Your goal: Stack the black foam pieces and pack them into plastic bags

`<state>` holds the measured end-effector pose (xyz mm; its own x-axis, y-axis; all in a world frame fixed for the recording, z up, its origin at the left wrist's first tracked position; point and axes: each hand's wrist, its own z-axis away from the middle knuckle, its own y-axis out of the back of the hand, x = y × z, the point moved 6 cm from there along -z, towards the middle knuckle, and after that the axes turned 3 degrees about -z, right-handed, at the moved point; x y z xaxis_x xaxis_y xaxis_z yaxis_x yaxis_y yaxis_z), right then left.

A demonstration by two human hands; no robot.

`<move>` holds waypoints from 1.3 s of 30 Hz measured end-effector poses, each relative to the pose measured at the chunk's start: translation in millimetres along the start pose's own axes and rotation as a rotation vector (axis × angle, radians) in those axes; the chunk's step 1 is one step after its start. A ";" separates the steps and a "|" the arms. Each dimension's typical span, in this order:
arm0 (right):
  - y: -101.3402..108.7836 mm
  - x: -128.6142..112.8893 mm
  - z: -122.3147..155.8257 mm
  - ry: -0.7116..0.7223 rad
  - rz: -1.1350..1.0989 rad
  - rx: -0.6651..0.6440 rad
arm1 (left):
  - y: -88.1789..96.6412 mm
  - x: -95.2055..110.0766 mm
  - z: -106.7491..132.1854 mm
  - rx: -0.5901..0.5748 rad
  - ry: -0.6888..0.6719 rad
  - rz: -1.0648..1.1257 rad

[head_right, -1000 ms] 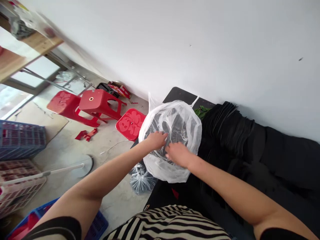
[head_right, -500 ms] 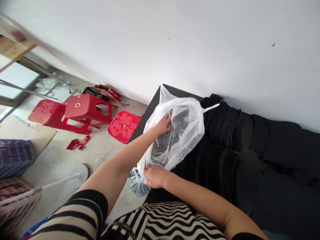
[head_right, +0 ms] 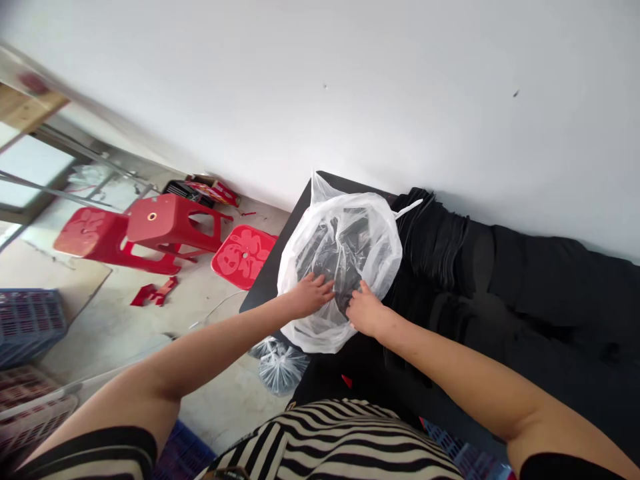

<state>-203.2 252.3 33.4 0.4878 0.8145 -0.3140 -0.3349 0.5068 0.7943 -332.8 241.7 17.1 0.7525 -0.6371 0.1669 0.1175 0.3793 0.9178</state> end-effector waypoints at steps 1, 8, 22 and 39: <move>-6.8 0.5 1.3 -0.010 0.013 -0.025 | -2.3 -7.0 2.5 -0.001 0.031 -0.007; -12.6 -2.1 1.9 -0.069 0.046 -0.067 | 4.6 -29.6 4.9 -0.031 0.134 -0.062; 6.0 -5.9 120.0 -0.344 -0.551 0.423 | -25.8 -55.9 35.5 -0.266 0.409 -0.137; -92.6 87.9 243.5 -0.775 -0.785 0.686 | 11.6 -52.0 41.2 -0.227 0.476 -0.067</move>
<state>67.0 208.2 58.9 0.7778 -0.1235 -0.6163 0.6171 0.3364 0.7114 -397.3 251.6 34.0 0.9434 -0.3094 -0.1195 0.2725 0.5177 0.8110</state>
